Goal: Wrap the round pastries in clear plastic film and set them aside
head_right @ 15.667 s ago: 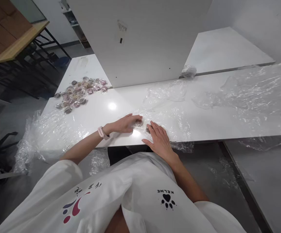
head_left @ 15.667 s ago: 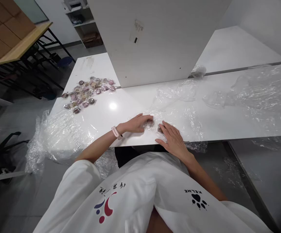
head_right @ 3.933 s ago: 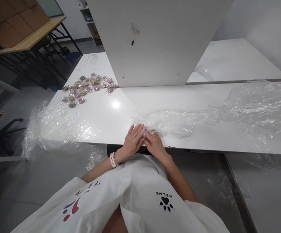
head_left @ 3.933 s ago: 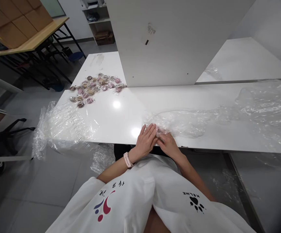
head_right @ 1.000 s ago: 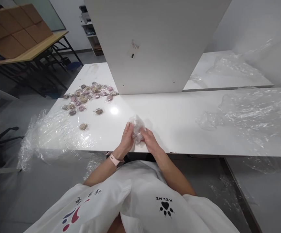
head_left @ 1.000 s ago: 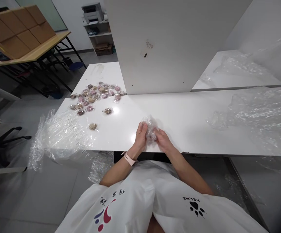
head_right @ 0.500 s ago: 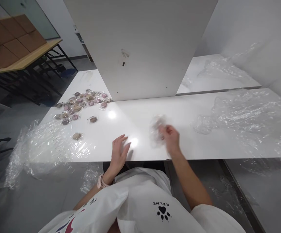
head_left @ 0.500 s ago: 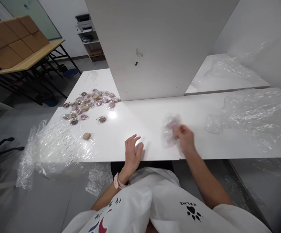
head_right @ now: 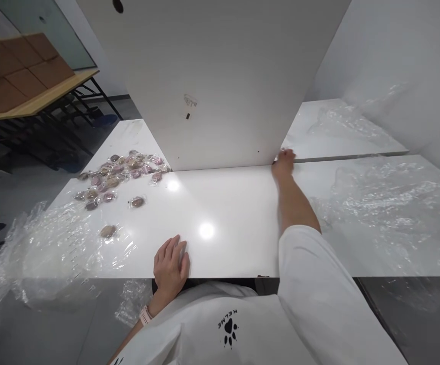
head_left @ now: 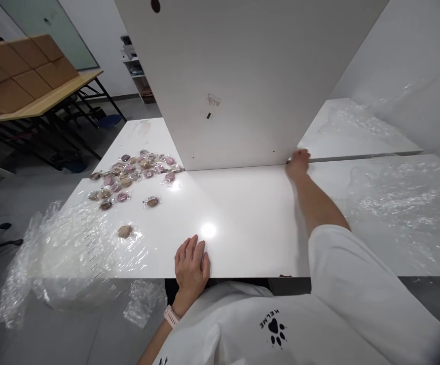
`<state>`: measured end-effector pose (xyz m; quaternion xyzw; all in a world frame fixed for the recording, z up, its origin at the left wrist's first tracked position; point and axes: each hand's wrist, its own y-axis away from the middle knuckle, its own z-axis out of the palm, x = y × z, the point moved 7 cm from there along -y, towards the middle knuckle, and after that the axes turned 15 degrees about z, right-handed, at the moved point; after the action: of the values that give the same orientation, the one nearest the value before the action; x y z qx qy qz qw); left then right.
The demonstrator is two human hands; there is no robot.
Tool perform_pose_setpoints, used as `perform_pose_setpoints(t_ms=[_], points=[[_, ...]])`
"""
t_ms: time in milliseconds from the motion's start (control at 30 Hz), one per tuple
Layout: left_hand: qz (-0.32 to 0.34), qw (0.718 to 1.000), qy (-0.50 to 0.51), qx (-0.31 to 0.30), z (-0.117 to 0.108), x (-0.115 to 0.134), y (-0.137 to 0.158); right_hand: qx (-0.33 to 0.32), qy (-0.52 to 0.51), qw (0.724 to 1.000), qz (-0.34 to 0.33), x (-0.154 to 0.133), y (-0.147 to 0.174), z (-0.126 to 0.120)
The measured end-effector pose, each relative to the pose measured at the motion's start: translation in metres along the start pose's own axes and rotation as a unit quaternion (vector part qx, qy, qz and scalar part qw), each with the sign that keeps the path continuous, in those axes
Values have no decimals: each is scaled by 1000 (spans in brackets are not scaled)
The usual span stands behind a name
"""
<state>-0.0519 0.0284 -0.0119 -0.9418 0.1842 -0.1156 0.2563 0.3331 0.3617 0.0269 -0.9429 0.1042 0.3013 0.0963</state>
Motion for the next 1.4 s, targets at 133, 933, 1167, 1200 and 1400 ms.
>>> perform_pose_setpoints(t_ms=[133,933,1167,1200,1400], points=[[-1,1000,5,11,1,-2,2,-5,24,995,100,14,17,16],[-440,616,653,-38,1,-52,-18,-402,-221,873,-168,-159,403,22],[-345,746,551,-145,12,-86,-53,-130,-1,983,-131,-65,359,27],[-314,759,548,-158,16,-80,-61,-140,47,978,-150,-54,358,35],[-284,824,486,-55,0,-111,-77,-261,121,940,-183,4,331,23]])
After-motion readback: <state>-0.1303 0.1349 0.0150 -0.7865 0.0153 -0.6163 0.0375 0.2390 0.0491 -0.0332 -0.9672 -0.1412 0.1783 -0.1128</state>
